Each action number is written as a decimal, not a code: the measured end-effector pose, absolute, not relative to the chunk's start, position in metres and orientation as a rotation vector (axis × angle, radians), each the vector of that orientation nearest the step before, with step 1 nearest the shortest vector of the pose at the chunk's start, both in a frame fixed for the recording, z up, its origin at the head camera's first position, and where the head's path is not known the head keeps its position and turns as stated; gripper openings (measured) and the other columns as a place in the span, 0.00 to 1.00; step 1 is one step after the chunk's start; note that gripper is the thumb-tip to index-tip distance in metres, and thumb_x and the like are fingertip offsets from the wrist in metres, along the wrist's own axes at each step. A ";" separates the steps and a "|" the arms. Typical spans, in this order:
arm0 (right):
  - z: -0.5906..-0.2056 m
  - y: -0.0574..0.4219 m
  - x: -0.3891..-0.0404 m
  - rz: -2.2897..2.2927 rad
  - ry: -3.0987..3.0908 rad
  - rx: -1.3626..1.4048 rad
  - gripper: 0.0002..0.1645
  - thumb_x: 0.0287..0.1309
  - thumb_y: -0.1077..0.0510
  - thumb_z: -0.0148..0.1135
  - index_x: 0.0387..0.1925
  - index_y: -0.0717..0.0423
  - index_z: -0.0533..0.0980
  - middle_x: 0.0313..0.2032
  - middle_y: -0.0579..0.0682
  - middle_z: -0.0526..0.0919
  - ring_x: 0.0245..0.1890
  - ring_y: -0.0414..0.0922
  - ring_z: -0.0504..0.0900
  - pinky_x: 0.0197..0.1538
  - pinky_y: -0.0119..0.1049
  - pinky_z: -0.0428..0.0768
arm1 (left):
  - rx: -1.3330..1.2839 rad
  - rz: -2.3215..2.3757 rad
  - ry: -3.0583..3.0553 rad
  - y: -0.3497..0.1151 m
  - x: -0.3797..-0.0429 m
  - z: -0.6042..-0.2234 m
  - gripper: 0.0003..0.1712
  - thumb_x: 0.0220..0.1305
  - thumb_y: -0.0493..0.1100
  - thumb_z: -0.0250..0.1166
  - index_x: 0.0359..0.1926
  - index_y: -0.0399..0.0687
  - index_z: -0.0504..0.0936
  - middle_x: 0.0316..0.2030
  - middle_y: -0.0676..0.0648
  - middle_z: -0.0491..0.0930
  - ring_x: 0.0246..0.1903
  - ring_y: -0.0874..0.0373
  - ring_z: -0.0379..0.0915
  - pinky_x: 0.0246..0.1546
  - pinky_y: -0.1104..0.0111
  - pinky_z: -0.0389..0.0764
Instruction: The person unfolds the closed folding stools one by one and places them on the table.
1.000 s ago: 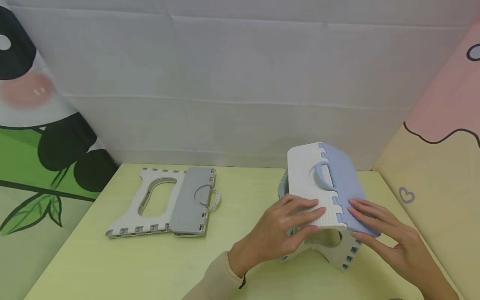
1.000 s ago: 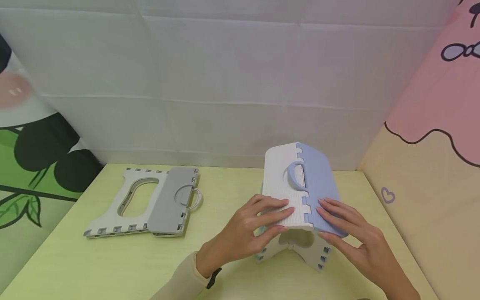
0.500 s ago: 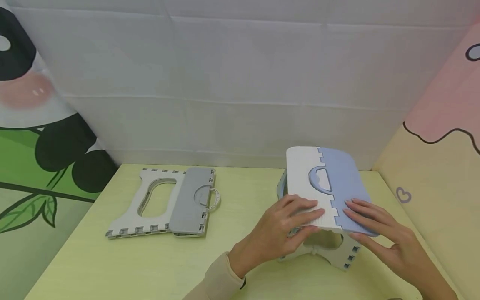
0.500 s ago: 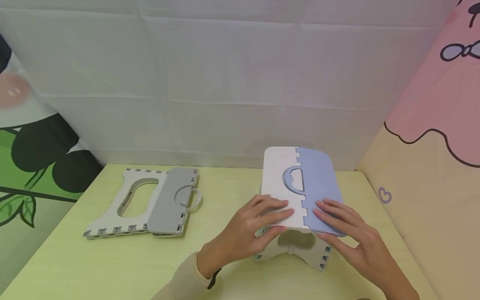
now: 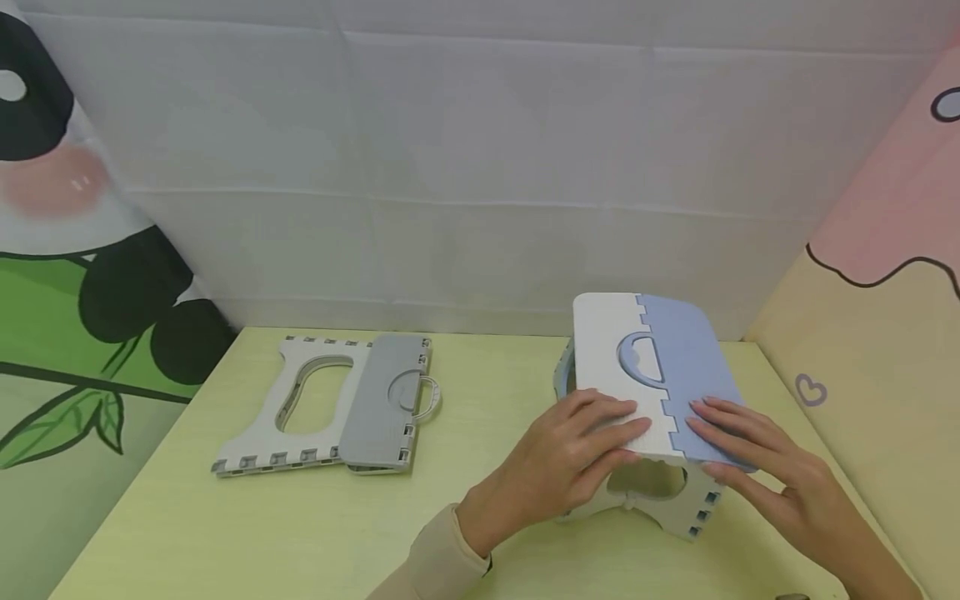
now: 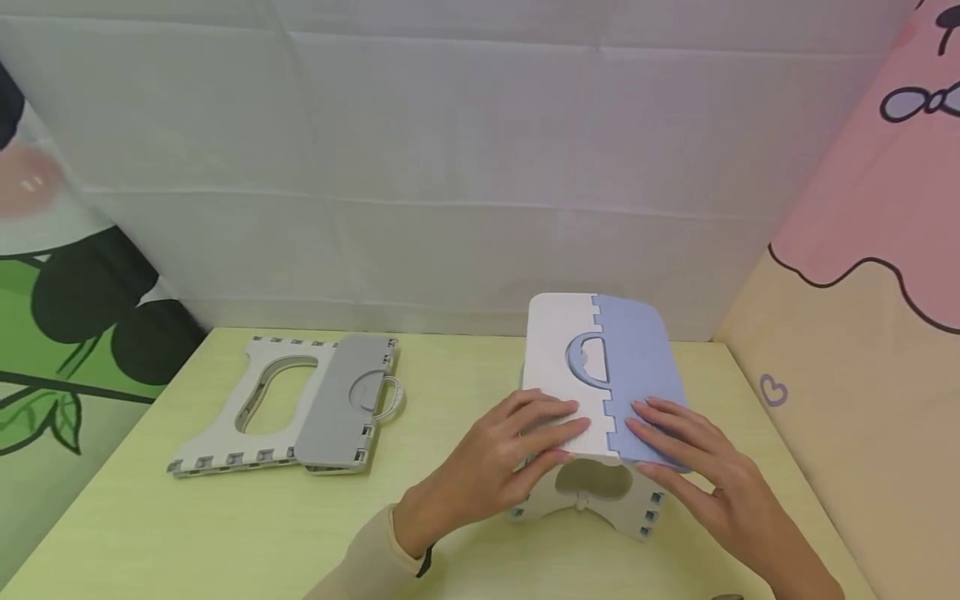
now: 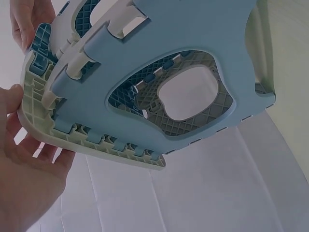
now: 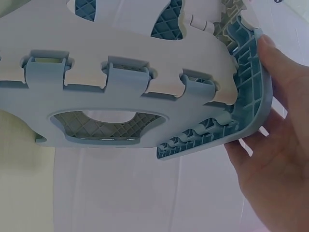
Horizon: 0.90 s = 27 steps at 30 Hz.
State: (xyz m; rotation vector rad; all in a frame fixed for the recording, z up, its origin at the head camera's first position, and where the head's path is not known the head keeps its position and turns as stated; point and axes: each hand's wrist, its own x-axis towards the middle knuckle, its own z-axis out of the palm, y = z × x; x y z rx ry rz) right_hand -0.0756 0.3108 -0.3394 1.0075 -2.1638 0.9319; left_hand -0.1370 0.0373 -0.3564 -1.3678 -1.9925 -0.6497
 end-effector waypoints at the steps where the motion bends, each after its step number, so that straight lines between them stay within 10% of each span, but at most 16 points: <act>1: -0.339 0.311 -0.076 0.931 -2.164 1.009 0.29 0.73 0.47 0.60 0.54 0.71 0.81 0.61 0.63 0.80 0.70 0.48 0.70 0.73 0.31 0.63 | -1.368 -0.646 -1.993 0.037 -0.137 -0.356 0.19 0.72 0.47 0.66 0.60 0.48 0.84 0.57 0.48 0.82 0.60 0.57 0.74 0.72 0.69 0.62; 27: -0.332 0.317 -0.083 0.878 -2.186 1.006 0.31 0.75 0.45 0.57 0.54 0.73 0.80 0.61 0.65 0.79 0.71 0.48 0.70 0.73 0.30 0.63 | -1.342 -0.637 -2.024 0.052 -0.146 -0.357 0.19 0.74 0.49 0.65 0.61 0.50 0.84 0.58 0.49 0.81 0.60 0.57 0.72 0.71 0.72 0.61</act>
